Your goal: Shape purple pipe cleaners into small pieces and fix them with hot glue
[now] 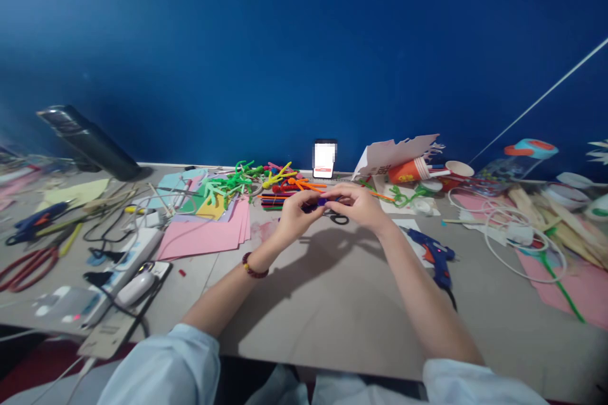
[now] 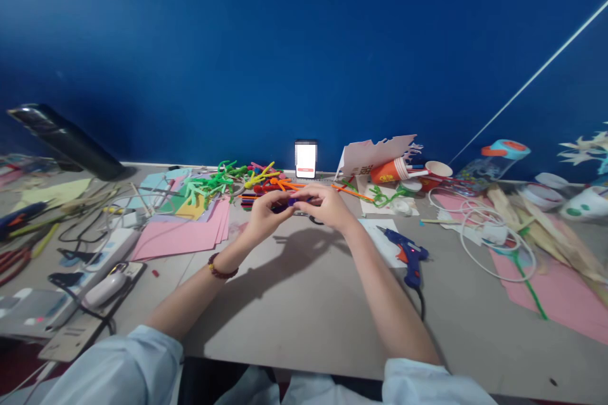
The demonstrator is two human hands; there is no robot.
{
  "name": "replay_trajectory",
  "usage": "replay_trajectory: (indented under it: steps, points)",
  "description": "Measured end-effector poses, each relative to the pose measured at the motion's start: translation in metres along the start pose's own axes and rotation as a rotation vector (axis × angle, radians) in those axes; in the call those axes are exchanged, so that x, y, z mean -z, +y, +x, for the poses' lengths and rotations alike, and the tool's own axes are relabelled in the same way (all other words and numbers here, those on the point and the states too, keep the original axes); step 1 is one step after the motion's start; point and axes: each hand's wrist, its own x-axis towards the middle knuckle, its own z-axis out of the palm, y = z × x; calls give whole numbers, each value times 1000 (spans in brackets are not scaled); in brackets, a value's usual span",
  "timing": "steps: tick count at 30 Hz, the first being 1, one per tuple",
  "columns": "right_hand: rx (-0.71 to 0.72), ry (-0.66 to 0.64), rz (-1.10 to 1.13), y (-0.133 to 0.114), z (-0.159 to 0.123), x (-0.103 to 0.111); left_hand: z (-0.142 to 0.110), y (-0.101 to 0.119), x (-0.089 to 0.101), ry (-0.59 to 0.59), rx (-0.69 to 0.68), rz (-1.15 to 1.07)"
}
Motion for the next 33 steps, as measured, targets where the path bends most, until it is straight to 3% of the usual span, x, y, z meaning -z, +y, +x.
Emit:
replay_trajectory:
  steps: [8,17,22,28,33]
  points:
    - [23,78,-132,-8,-3,-2,-4,13,1,76,-31,45]
    - [103,91,-204,-10,-3,0,0,-1,2,32,-192,81]
    - [96,76,-173,-8,-3,2,2,2,4,-48,-72,-59]
    - [62,39,-111,-10,-4,4,7,3,5,-170,199,-390]
    - [-25,-52,8,-18,-5,7,9,-2,9,-286,250,-606]
